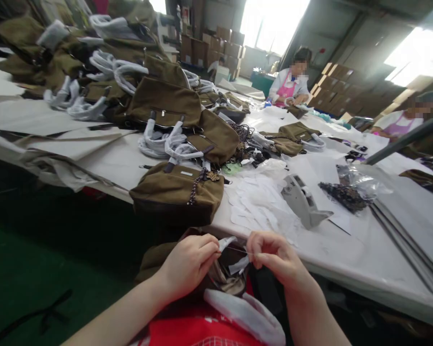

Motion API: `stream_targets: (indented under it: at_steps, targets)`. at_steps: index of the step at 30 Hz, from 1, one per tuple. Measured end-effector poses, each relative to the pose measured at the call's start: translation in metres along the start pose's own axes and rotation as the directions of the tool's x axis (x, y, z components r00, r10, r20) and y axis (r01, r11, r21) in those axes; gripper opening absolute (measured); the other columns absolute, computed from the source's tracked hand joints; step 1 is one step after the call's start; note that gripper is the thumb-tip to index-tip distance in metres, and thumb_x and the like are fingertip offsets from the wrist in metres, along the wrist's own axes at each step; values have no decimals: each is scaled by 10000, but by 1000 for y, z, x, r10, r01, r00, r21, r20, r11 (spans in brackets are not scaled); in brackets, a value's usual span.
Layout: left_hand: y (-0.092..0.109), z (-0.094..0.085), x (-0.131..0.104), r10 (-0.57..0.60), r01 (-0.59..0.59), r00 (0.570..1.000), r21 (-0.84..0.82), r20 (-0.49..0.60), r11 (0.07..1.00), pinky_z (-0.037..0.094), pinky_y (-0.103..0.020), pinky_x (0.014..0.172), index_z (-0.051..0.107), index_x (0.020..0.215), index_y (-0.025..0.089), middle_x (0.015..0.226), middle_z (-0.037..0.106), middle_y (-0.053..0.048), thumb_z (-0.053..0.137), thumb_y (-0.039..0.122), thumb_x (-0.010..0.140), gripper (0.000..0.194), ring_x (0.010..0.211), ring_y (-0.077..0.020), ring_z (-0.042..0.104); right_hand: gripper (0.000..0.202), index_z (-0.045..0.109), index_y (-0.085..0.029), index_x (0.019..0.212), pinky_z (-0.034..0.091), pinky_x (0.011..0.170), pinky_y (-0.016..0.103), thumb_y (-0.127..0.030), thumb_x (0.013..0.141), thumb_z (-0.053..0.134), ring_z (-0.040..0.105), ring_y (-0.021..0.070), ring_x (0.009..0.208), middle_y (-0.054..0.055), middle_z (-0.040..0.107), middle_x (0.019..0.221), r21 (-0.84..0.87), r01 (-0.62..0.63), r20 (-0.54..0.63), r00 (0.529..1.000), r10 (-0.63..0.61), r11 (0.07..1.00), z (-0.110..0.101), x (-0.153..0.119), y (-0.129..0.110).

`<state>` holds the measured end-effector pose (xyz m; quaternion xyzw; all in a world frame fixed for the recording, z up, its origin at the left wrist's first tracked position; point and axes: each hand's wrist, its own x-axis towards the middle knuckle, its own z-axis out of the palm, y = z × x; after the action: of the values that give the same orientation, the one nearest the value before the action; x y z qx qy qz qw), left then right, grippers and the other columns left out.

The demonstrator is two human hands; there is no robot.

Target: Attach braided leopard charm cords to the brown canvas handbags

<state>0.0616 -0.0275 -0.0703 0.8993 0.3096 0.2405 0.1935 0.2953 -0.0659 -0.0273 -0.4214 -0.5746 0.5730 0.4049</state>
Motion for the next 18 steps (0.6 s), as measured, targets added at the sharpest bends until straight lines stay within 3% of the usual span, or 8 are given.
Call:
stream_targets:
  at_steps: [5,8,9,11,12,13,15,18]
  targets:
    - [-5,-2,-2,-42,39,998,-64,-38,997,522,-285,746,668,908,188,968,718,-52,433,247,984,253,817,-160,668,305,536,-203,605,389,538,295,-419,799,630,490,167,587,36,543,635,-103,-10,-175,984,-8,995,-36,-6,-2]
    - [-8,0,-1,-37,34,999,-91,-24,995,523,-288,774,679,919,185,973,716,-61,434,248,982,260,836,-164,671,256,550,-205,625,409,536,297,-371,816,590,509,171,576,33,537,611,-297,-32,-319,945,-68,954,-49,-14,-2]
    - [-9,1,0,-40,39,999,-95,-17,995,521,-290,782,679,915,185,964,715,-61,433,246,982,262,840,-166,670,199,587,-202,685,422,541,297,-346,823,588,515,168,573,36,565,645,-422,-59,-390,913,-122,905,-48,-16,-3]
    - [-10,3,2,-56,55,998,-94,-3,994,517,-296,794,677,904,183,935,711,-61,429,244,985,268,840,-170,667,109,649,-200,884,465,583,308,-281,819,618,545,161,598,66,650,835,-695,-122,-498,792,-352,708,-36,-20,-7]
    - [-10,4,3,-63,63,998,-91,5,994,514,-299,801,675,900,182,923,708,-60,426,245,988,272,841,-172,665,179,652,-208,990,490,622,314,-241,816,632,574,163,639,86,666,963,-801,-126,-472,735,-487,585,-25,-20,-9]
    - [-10,5,3,-67,68,998,-85,14,994,512,-301,805,672,898,180,917,705,-60,422,246,991,275,845,-175,663,262,640,-219,1083,513,678,320,-200,822,628,612,173,714,101,659,1084,-876,-88,-386,715,-582,474,-13,-19,-11]
    - [-9,5,4,-66,68,998,-73,24,995,507,-306,802,664,885,176,908,702,-59,421,253,994,278,844,-179,660,387,589,-222,1233,534,821,328,-125,859,563,649,208,961,121,615,1258,-934,97,-134,798,-587,345,12,-11,-11]
    - [-8,5,2,-60,61,998,-52,25,997,504,-313,781,654,878,173,902,702,-61,422,267,997,277,835,-186,659,446,524,-143,1334,508,955,368,-67,902,443,594,239,1174,157,601,1313,-905,257,138,931,-338,340,38,9,-1]
